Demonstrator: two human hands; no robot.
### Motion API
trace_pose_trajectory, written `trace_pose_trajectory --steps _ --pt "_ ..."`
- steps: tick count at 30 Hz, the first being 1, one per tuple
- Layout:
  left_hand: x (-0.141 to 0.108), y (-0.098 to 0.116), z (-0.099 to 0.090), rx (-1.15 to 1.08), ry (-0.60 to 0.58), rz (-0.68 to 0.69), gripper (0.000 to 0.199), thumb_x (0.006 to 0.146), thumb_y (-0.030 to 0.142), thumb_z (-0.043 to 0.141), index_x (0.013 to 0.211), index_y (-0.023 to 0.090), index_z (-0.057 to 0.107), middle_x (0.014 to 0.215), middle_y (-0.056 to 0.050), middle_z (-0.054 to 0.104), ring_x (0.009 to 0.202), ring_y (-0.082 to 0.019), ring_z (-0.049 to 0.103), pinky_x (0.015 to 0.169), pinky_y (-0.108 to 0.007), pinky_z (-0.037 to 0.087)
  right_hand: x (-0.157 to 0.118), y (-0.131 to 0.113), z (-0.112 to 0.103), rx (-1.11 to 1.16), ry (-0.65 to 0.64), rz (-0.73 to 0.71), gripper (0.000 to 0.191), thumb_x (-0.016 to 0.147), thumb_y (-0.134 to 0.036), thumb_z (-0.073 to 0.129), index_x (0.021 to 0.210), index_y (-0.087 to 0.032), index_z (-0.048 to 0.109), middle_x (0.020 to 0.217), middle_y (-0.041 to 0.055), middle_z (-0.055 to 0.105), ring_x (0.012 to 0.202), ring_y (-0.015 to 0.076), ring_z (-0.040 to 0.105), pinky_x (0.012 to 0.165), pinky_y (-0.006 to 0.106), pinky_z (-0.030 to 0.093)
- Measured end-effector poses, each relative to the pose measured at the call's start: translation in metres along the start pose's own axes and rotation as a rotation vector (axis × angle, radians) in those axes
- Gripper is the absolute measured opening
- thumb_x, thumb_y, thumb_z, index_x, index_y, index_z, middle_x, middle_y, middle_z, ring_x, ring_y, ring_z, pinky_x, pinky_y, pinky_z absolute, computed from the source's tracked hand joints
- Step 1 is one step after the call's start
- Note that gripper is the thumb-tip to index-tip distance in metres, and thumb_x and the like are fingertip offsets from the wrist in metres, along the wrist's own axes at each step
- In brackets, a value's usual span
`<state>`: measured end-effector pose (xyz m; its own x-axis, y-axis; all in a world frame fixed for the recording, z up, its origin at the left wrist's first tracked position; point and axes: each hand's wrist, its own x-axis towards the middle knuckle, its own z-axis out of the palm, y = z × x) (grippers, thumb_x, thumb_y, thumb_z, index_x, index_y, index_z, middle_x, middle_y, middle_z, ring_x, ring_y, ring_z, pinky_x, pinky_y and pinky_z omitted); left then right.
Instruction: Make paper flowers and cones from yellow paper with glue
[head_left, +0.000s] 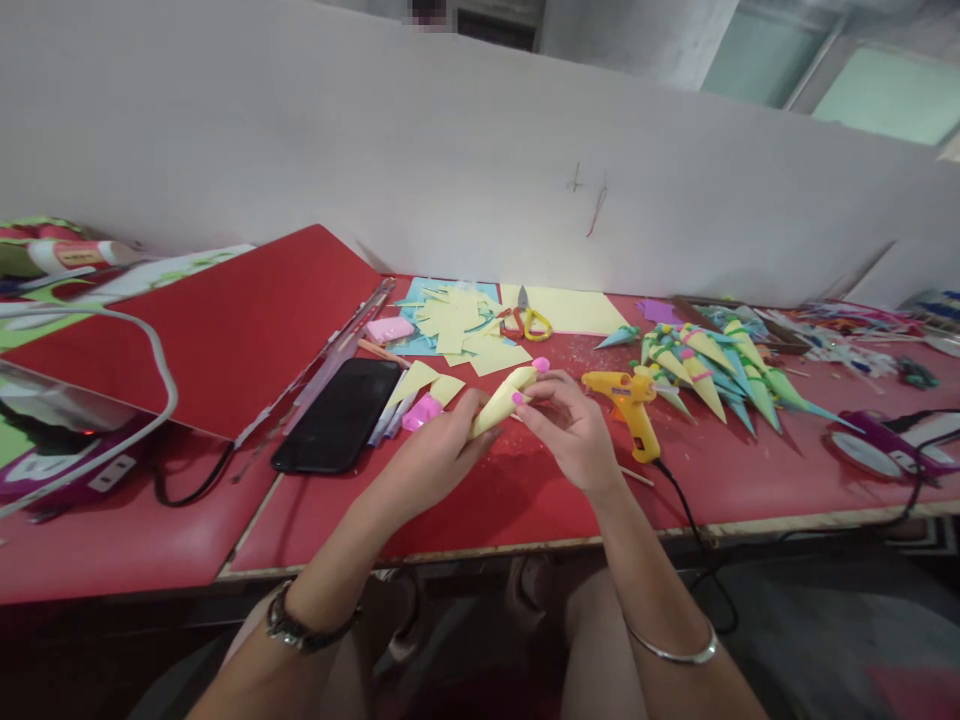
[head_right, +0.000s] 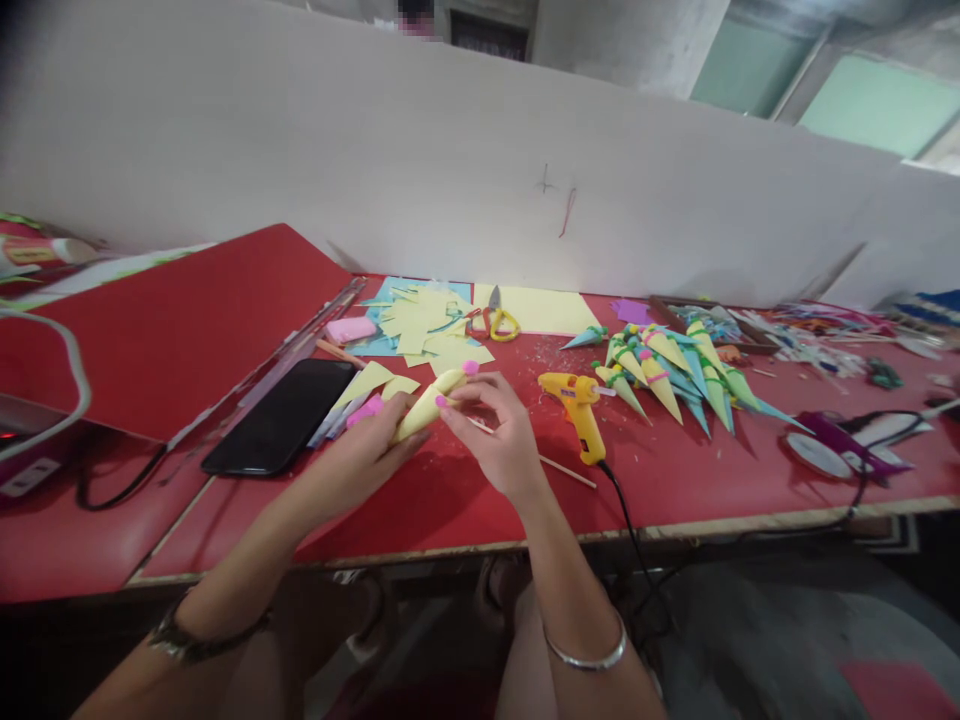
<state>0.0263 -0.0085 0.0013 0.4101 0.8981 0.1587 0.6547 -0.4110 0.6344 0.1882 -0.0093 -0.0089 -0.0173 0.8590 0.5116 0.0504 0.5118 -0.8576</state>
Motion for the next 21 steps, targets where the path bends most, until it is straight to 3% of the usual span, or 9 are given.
trace_pose_trajectory --steps 7,21 --pt "-0.0010 -0.0044 -0.0062 0.033 -0.043 0.015 0.011 0.084 0.032 0.036 0.084 0.022 0.038 0.070 0.001 0.047 0.059 -0.016 0.048 0.051 -0.024 0.028 -0.0007 0.0029 -0.0010 0.008 -0.053 0.013 0.008 0.074 -0.025 0.060 0.080 -0.023 0.064 0.091 0.0026 0.049 0.086 0.0147 0.056 0.075 0.026 0.052" --pt "-0.0016 -0.0039 -0.0075 0.080 -0.052 -0.022 0.011 0.086 0.033 0.037 0.088 0.021 0.037 0.068 0.001 0.046 0.055 -0.015 0.045 0.049 -0.023 0.024 -0.0012 -0.0002 0.0016 0.016 -0.028 0.013 0.007 0.075 -0.020 0.058 0.077 -0.022 0.064 0.089 0.0019 0.048 0.085 0.0138 0.055 0.073 0.024 0.051"
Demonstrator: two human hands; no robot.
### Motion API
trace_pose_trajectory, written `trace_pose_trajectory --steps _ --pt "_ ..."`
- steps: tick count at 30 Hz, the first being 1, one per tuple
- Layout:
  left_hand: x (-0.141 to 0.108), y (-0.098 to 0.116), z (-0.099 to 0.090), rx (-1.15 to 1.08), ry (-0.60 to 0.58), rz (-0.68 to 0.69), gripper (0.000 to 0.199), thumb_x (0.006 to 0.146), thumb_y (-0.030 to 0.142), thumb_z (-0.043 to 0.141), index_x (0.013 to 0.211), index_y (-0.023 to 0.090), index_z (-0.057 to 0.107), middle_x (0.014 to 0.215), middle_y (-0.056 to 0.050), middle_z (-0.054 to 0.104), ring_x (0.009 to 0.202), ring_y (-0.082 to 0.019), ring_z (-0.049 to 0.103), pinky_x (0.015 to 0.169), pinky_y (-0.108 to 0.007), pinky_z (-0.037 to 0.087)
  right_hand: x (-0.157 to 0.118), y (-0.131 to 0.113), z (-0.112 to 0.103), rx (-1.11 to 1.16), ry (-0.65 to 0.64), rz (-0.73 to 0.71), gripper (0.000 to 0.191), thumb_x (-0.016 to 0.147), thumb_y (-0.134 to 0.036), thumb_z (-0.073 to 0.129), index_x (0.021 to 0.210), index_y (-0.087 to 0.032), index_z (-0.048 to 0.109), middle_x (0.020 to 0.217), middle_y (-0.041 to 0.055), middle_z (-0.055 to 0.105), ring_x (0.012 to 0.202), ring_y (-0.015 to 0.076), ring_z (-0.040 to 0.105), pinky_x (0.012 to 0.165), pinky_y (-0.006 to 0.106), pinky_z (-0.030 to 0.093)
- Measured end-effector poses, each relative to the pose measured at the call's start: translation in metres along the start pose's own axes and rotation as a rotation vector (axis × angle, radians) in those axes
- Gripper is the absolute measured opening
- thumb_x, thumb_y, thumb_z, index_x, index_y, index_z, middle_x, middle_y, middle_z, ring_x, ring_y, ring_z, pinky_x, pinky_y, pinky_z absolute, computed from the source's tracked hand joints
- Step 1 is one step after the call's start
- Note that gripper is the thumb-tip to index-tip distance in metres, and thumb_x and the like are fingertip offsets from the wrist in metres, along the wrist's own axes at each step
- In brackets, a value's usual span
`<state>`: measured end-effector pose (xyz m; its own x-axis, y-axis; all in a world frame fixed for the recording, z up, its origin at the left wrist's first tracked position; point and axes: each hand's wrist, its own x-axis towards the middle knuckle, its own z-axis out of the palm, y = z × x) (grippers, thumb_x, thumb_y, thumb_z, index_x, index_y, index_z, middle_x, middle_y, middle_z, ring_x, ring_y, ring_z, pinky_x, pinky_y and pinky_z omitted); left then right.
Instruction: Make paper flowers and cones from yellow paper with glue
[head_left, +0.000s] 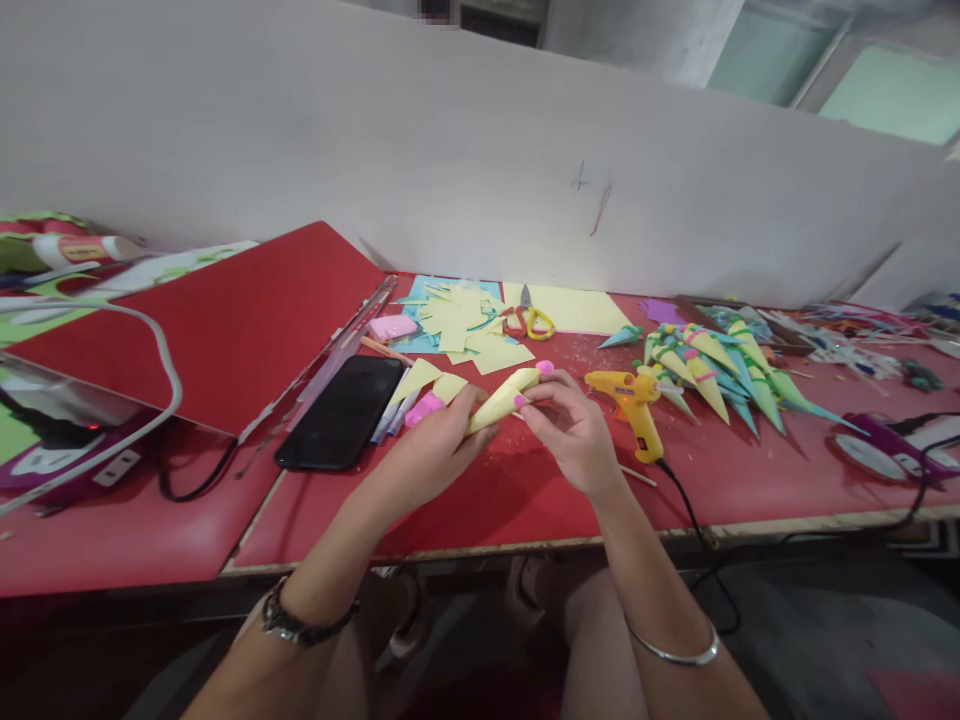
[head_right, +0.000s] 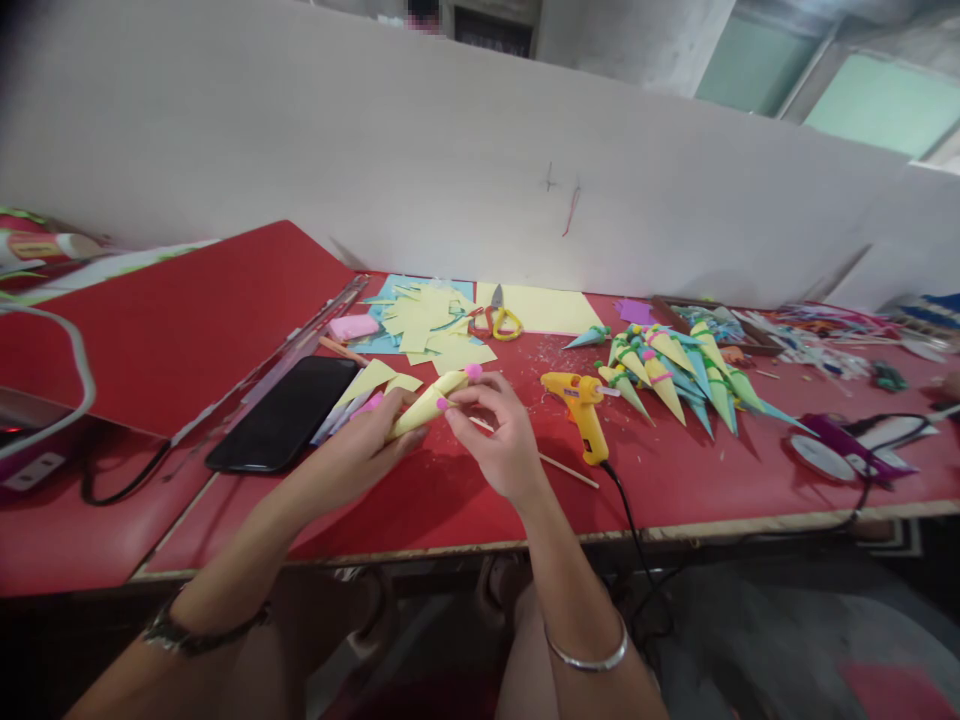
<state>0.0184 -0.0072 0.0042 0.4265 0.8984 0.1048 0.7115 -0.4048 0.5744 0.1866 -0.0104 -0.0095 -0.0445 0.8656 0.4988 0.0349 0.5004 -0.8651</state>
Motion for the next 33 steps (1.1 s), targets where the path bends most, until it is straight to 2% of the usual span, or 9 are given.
trace_pose_trajectory --steps 9,19,24,33 --pt "0.0007 0.0011 -0.0013 0.003 -0.010 0.038 0.015 0.086 0.033 0.036 0.094 0.020 0.039 0.071 0.002 0.047 0.060 -0.016 0.049 0.051 -0.024 0.029 -0.0002 -0.0003 0.0004 -0.038 -0.007 -0.010 0.006 0.076 -0.018 0.057 0.076 -0.020 0.062 0.088 0.0016 0.048 0.083 0.0125 0.055 0.073 0.023 0.050" --pt "0.0012 0.0019 -0.0019 0.007 -0.023 0.033 0.022 0.087 0.040 0.033 0.081 0.020 0.040 0.067 0.002 0.047 0.057 -0.014 0.048 0.050 -0.023 0.029 0.0001 0.0017 0.0017 -0.032 0.013 -0.018 0.006 0.076 -0.018 0.057 0.077 -0.021 0.062 0.088 0.0021 0.049 0.085 0.0138 0.055 0.073 0.024 0.051" --pt "0.0014 0.0015 -0.0039 -0.119 -0.070 0.093 0.029 0.088 0.041 0.029 0.083 0.018 0.045 0.068 0.002 0.046 0.061 -0.013 0.044 0.055 -0.024 0.032 -0.0003 0.0003 0.0010 0.023 -0.014 -0.005 0.009 0.078 -0.018 0.053 0.078 -0.021 0.062 0.092 0.0027 0.047 0.091 0.0147 0.054 0.076 0.025 0.051" --pt "0.0010 0.0012 -0.0034 -0.259 -0.110 0.094 0.030 0.087 0.042 0.029 0.073 0.019 0.041 0.063 0.004 0.038 0.056 -0.011 0.035 0.051 -0.023 0.030 -0.0004 0.0033 0.0023 -0.053 0.016 0.005 0.006 0.077 -0.022 0.056 0.077 -0.021 0.062 0.092 0.0032 0.049 0.091 0.0157 0.055 0.074 0.025 0.050"
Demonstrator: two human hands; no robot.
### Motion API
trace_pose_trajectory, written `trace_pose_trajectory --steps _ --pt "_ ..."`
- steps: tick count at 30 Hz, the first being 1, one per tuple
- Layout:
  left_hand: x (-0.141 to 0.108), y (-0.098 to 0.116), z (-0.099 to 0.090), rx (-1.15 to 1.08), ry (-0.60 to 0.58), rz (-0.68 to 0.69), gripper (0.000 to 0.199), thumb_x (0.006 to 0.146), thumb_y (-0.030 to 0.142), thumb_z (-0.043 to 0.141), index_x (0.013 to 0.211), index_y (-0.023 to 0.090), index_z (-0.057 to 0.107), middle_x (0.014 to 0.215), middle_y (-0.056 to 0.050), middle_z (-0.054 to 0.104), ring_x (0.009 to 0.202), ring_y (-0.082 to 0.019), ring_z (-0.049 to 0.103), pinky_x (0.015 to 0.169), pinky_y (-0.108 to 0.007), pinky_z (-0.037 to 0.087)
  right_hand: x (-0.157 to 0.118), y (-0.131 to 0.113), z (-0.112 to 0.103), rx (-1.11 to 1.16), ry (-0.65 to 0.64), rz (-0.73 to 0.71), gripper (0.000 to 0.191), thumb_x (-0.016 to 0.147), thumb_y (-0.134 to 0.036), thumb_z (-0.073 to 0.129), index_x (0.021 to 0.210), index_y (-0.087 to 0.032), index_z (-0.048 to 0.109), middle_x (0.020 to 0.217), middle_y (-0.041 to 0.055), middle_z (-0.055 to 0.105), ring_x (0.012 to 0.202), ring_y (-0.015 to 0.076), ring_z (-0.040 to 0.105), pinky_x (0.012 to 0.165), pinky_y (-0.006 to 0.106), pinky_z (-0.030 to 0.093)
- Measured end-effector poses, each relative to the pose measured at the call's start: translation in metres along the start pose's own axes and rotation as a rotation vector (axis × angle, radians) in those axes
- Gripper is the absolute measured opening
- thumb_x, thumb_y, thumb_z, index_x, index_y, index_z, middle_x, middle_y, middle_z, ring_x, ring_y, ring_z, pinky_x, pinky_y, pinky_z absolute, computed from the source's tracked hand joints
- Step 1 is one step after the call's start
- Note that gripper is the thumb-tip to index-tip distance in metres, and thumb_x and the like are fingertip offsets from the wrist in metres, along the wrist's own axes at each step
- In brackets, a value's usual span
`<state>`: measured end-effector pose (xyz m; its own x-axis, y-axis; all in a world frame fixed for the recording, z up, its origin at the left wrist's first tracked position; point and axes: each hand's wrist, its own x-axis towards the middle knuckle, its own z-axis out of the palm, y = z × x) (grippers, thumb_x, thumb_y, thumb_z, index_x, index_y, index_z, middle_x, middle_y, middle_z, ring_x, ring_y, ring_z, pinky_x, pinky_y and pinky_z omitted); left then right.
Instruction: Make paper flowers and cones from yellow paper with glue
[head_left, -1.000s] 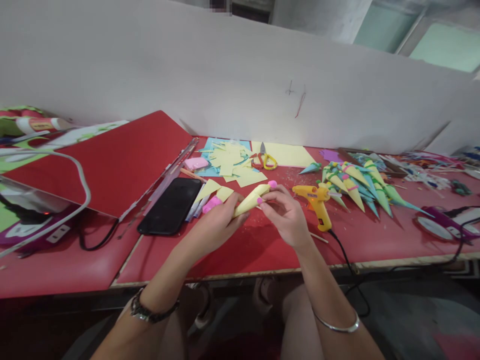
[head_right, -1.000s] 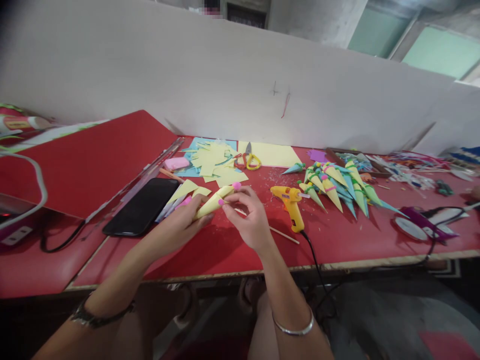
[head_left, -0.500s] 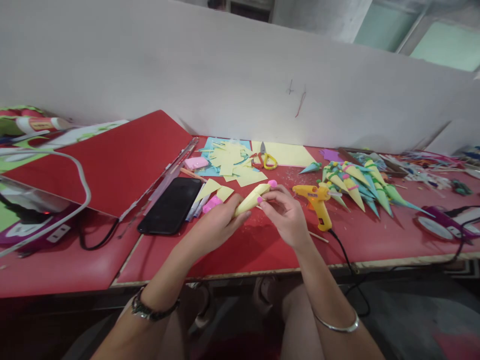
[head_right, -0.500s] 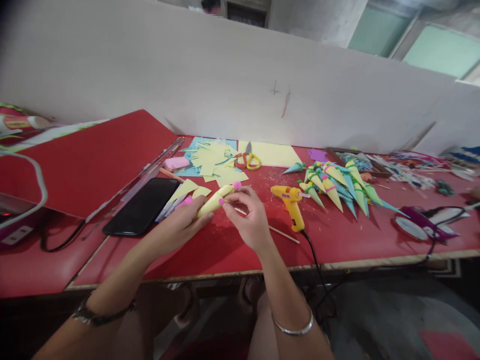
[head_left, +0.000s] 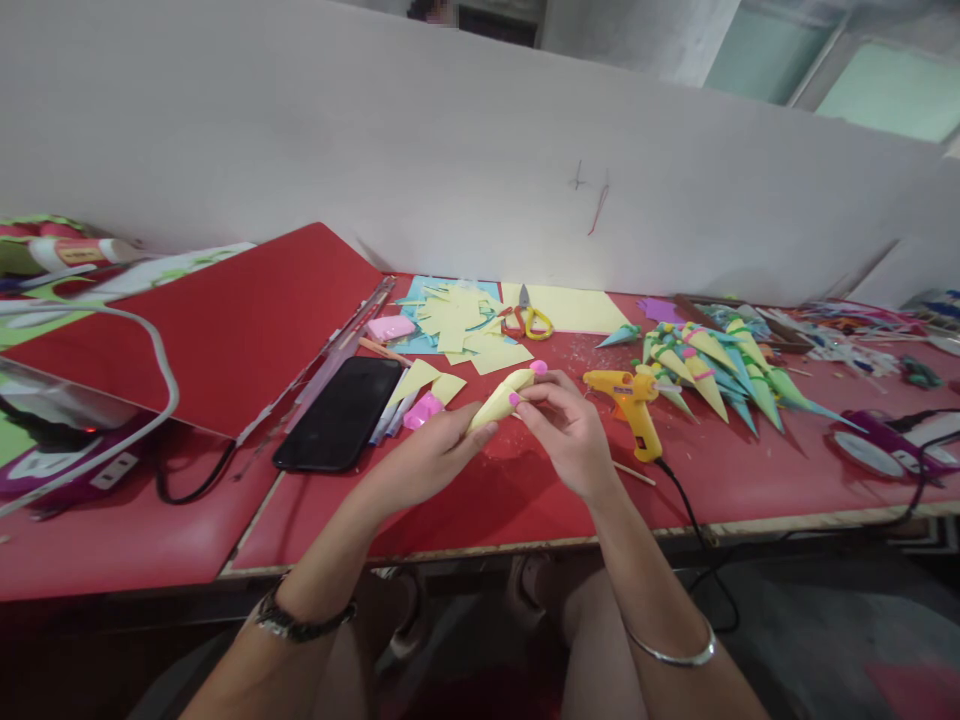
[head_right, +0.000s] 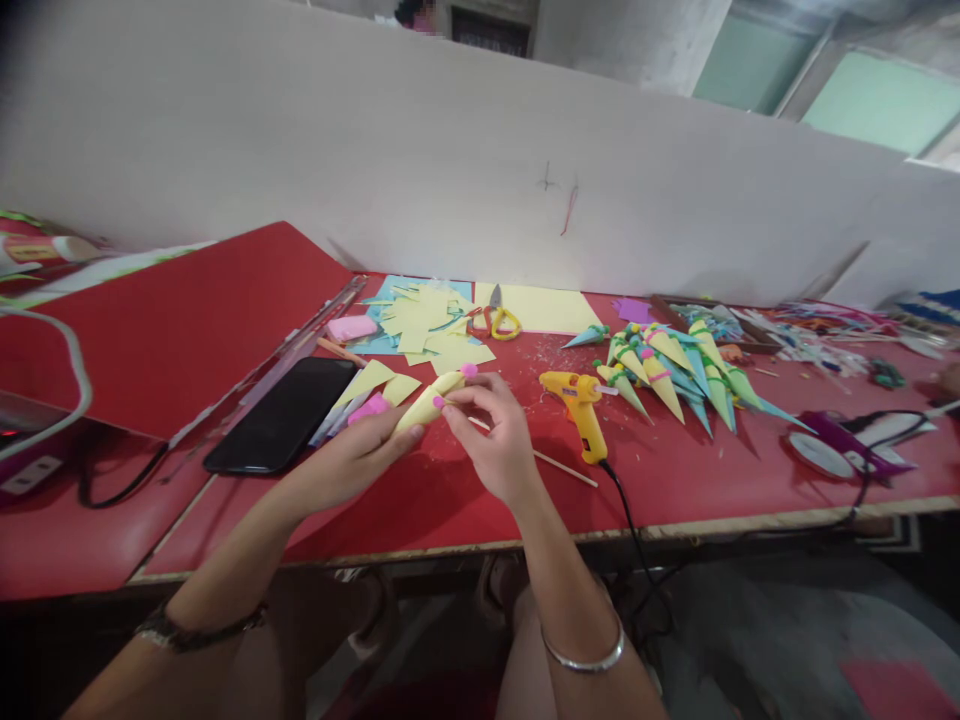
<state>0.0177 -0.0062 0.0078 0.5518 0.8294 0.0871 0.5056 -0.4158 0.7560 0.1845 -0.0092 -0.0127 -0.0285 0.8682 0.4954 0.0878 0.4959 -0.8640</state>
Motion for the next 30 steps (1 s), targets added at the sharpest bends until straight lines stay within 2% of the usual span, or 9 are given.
trace_pose_trajectory --steps 7,10,15,18,19,21,25,27,30 --pt "0.001 -0.001 0.002 -0.271 -0.078 -0.125 0.037 0.085 0.048 0.028 0.062 0.020 0.034 0.052 0.006 0.034 0.046 -0.008 0.031 0.045 -0.021 0.028 0.001 0.003 0.001 0.000 -0.020 0.057 0.011 0.080 -0.025 0.052 0.086 -0.022 0.060 0.093 0.0032 0.053 0.088 0.0152 0.055 0.073 0.026 0.048" --pt "0.002 0.002 0.003 -0.183 -0.063 -0.150 0.038 0.086 0.047 0.026 0.061 0.020 0.036 0.049 0.006 0.039 0.044 -0.009 0.036 0.046 -0.022 0.030 0.002 0.006 -0.001 -0.031 -0.018 0.118 0.011 0.079 -0.027 0.052 0.082 -0.020 0.060 0.090 0.0028 0.054 0.084 0.0153 0.056 0.072 0.027 0.047" --pt "0.000 0.001 -0.008 0.450 0.281 -0.123 0.032 0.086 0.041 0.033 0.072 0.020 0.053 0.063 0.000 0.056 0.058 -0.016 0.051 0.053 -0.025 0.032 0.004 0.012 -0.007 -0.109 -0.048 0.214 0.013 0.078 -0.028 0.051 0.078 -0.019 0.060 0.088 0.0032 0.055 0.081 0.0155 0.056 0.074 0.028 0.046" --pt "-0.003 -0.010 -0.019 0.611 0.422 -0.045 0.029 0.083 0.042 0.039 0.091 0.019 0.056 0.086 -0.004 0.062 0.080 -0.020 0.056 0.067 -0.028 0.040 0.004 0.016 -0.007 -0.151 -0.066 0.252 0.014 0.078 -0.029 0.051 0.077 -0.018 0.061 0.089 0.0037 0.054 0.081 0.0151 0.056 0.074 0.028 0.046" --pt "-0.005 -0.015 -0.022 0.630 0.409 0.000 0.032 0.082 0.043 0.042 0.098 0.019 0.055 0.096 -0.006 0.061 0.091 -0.022 0.054 0.075 -0.030 0.041 0.004 0.018 -0.006 -0.169 -0.066 0.248 0.014 0.077 -0.028 0.051 0.077 -0.018 0.061 0.089 0.0039 0.055 0.083 0.0154 0.056 0.074 0.028 0.046" --pt "-0.007 -0.026 -0.026 0.640 0.279 0.066 0.039 0.079 0.042 0.047 0.110 0.019 0.052 0.113 -0.008 0.055 0.107 -0.024 0.048 0.087 -0.034 0.039 0.003 0.020 -0.004 -0.223 -0.052 0.214 0.013 0.077 -0.026 0.051 0.076 -0.019 0.062 0.091 0.0045 0.055 0.087 0.0163 0.056 0.073 0.028 0.047" --pt "-0.009 -0.041 -0.024 0.648 0.068 0.044 0.046 0.072 0.024 0.052 0.117 0.022 0.049 0.125 -0.009 0.048 0.119 -0.026 0.039 0.096 -0.040 0.036 0.002 0.024 -0.003 -0.376 -0.012 0.138 0.016 0.079 -0.021 0.047 0.078 -0.019 0.063 0.094 0.0066 0.056 0.088 0.0174 0.057 0.072 0.029 0.047" --pt "-0.009 -0.044 -0.023 0.655 0.044 0.018 0.048 0.070 0.020 0.052 0.118 0.022 0.048 0.123 -0.008 0.049 0.120 -0.026 0.038 0.096 -0.041 0.035 0.002 0.025 -0.003 -0.426 -0.014 0.136 0.018 0.080 -0.019 0.044 0.079 -0.019 0.062 0.093 0.0068 0.059 0.087 0.0175 0.058 0.074 0.031 0.047" --pt "-0.006 -0.043 -0.022 0.672 0.086 -0.022 0.048 0.073 0.025 0.053 0.120 0.020 0.046 0.121 -0.010 0.052 0.117 -0.027 0.041 0.093 -0.044 0.037 0.001 0.026 -0.005 -0.459 -0.023 0.172 0.020 0.081 -0.019 0.042 0.087 -0.020 0.060 0.093 0.0061 0.063 0.083 0.0183 0.060 0.075 0.034 0.047"
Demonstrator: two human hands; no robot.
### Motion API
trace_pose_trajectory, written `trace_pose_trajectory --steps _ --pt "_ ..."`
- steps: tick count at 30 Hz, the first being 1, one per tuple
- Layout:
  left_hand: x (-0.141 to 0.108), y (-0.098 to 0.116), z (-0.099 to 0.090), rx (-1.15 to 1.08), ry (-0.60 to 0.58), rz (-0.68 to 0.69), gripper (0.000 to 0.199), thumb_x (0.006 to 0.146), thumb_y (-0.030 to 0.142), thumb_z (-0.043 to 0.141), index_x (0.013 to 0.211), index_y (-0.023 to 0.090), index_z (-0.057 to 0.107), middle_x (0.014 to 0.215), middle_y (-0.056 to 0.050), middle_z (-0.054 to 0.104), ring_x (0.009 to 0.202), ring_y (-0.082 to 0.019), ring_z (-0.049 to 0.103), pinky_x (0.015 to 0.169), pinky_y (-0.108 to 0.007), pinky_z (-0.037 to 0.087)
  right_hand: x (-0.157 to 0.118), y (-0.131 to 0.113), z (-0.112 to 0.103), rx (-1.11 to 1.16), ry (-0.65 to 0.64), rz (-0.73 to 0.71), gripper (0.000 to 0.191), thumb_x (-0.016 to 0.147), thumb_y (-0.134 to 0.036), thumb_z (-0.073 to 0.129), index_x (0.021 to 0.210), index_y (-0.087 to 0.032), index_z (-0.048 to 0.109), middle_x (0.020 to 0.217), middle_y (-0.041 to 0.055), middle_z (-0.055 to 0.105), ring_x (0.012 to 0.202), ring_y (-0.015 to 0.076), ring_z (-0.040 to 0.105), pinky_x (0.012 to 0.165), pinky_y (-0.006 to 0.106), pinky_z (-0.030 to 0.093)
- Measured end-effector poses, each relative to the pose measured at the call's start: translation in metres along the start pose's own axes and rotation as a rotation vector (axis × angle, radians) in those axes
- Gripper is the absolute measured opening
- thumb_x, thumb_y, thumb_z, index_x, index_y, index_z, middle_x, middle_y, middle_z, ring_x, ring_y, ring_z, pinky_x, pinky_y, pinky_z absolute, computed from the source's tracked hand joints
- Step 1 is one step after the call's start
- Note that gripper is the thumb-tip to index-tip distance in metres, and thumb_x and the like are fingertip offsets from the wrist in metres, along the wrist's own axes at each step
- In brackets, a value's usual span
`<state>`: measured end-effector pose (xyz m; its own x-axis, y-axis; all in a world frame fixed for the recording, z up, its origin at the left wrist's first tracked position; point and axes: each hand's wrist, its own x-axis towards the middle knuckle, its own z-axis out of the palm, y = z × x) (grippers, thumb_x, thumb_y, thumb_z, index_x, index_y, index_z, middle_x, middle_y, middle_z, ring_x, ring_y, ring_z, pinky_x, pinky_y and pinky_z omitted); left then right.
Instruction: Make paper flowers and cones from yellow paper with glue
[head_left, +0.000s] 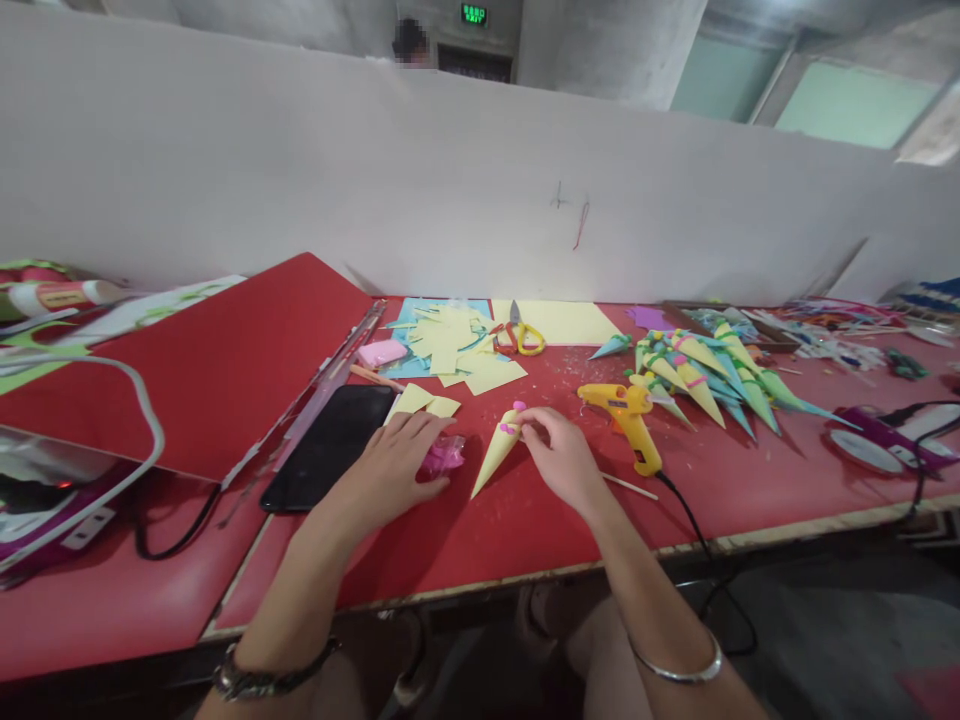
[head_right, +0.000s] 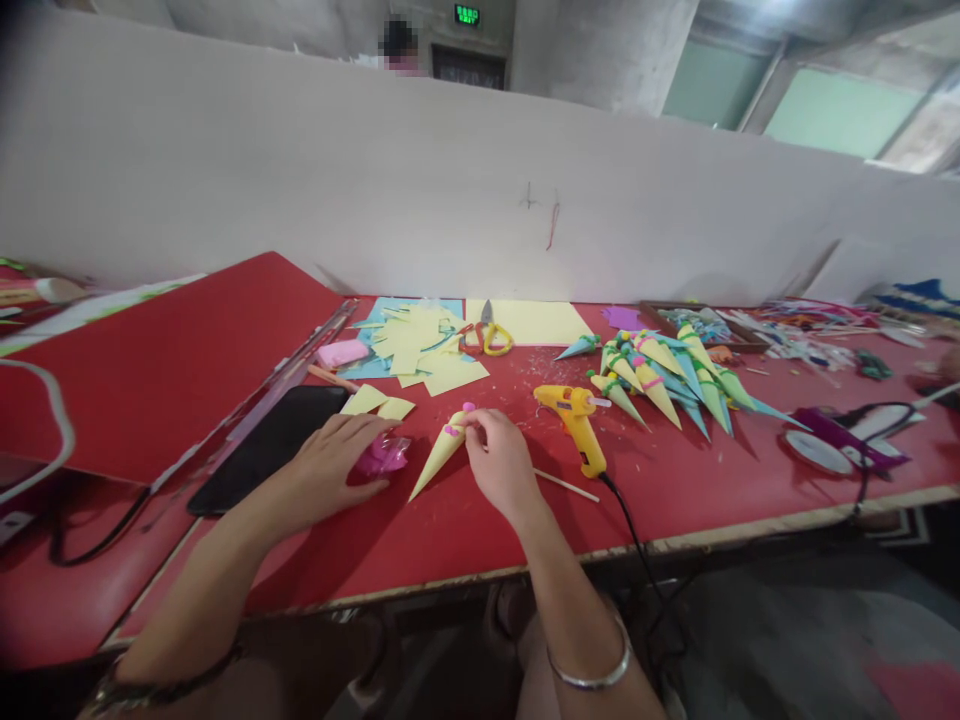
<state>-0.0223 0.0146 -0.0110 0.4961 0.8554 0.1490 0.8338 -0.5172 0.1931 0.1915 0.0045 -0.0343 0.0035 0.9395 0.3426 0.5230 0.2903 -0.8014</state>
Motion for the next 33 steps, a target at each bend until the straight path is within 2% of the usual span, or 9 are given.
trace_pose_trajectory --steps 4,6,9,11,14,18,22,30,33 --pt "0.007 0.002 -0.003 0.045 0.000 0.038 0.035 0.074 0.026 0.055 0.107 0.016 0.057 0.108 -0.011 0.060 0.102 -0.027 0.050 0.088 -0.041 0.040 -0.003 -0.004 0.000 -0.121 0.113 -0.060 0.023 0.082 -0.022 0.043 0.101 -0.020 0.056 0.100 0.0090 0.059 0.087 0.0205 0.058 0.074 0.034 0.047" --pt "0.009 0.003 -0.003 0.066 0.016 0.048 0.030 0.073 0.021 0.053 0.102 0.014 0.060 0.103 -0.012 0.062 0.096 -0.027 0.053 0.087 -0.041 0.041 -0.005 -0.008 0.001 -0.203 0.152 -0.115 0.021 0.083 -0.022 0.043 0.098 -0.020 0.057 0.097 0.0088 0.057 0.083 0.0204 0.057 0.070 0.032 0.047" --pt "0.010 0.005 -0.004 0.013 0.107 0.051 0.031 0.076 0.023 0.052 0.104 0.013 0.058 0.099 -0.012 0.062 0.095 -0.026 0.054 0.088 -0.040 0.041 -0.007 -0.013 0.004 -0.258 0.119 -0.128 0.017 0.083 -0.021 0.043 0.089 -0.020 0.058 0.091 0.0070 0.055 0.075 0.0186 0.056 0.064 0.030 0.046" --pt "0.009 0.008 -0.005 -0.063 0.202 0.061 0.033 0.078 0.030 0.052 0.107 0.014 0.056 0.100 -0.011 0.061 0.096 -0.024 0.054 0.087 -0.037 0.042 -0.007 -0.016 0.006 -0.212 0.117 -0.132 0.016 0.082 -0.021 0.045 0.089 -0.020 0.058 0.089 0.0064 0.055 0.073 0.0179 0.056 0.065 0.030 0.046" --pt "0.006 0.014 -0.008 -0.158 0.292 0.075 0.038 0.079 0.038 0.053 0.110 0.015 0.054 0.102 -0.010 0.059 0.096 -0.022 0.054 0.086 -0.034 0.043 -0.010 -0.026 0.007 -0.011 0.102 -0.184 0.017 0.083 -0.022 0.047 0.096 -0.021 0.058 0.089 0.0051 0.057 0.075 0.0163 0.057 0.068 0.028 0.047" --pt "0.003 0.020 -0.010 -0.243 0.292 0.105 0.040 0.078 0.038 0.056 0.111 0.016 0.052 0.103 -0.009 0.058 0.097 -0.021 0.053 0.085 -0.032 0.044 -0.014 -0.040 0.009 0.183 0.049 -0.273 0.020 0.082 -0.022 0.052 0.100 -0.023 0.060 0.091 0.0037 0.062 0.083 0.0160 0.058 0.075 0.028 0.047" --pt "0.002 0.025 -0.011 -0.321 0.294 0.113 0.034 0.077 0.038 0.057 0.105 0.019 0.053 0.099 -0.007 0.059 0.091 -0.019 0.055 0.081 -0.031 0.046 -0.015 -0.045 0.011 0.267 0.066 -0.226 0.018 0.081 -0.020 0.055 0.096 -0.023 0.064 0.086 0.0036 0.065 0.079 0.0159 0.060 0.071 0.028 0.048" --pt "0.002 0.030 -0.010 -0.234 0.377 0.198 0.026 0.083 0.039 0.050 0.098 0.018 0.055 0.089 -0.005 0.060 0.083 -0.018 0.056 0.074 -0.029 0.046 -0.017 -0.045 0.009 0.235 0.099 -0.258 0.008 0.078 -0.021 0.059 0.084 -0.022 0.064 0.084 0.0037 0.064 0.079 0.0161 0.060 0.069 0.027 0.048" --pt "0.002 0.031 -0.008 -0.136 0.359 0.238 0.022 0.086 0.035 0.046 0.096 0.018 0.056 0.086 -0.005 0.060 0.081 -0.018 0.054 0.073 -0.029 0.045 -0.017 -0.047 0.010 0.178 0.122 -0.277 0.006 0.080 -0.019 0.056 0.079 -0.021 0.062 0.081 0.0037 0.062 0.078 0.0158 0.059 0.070 0.027 0.047"
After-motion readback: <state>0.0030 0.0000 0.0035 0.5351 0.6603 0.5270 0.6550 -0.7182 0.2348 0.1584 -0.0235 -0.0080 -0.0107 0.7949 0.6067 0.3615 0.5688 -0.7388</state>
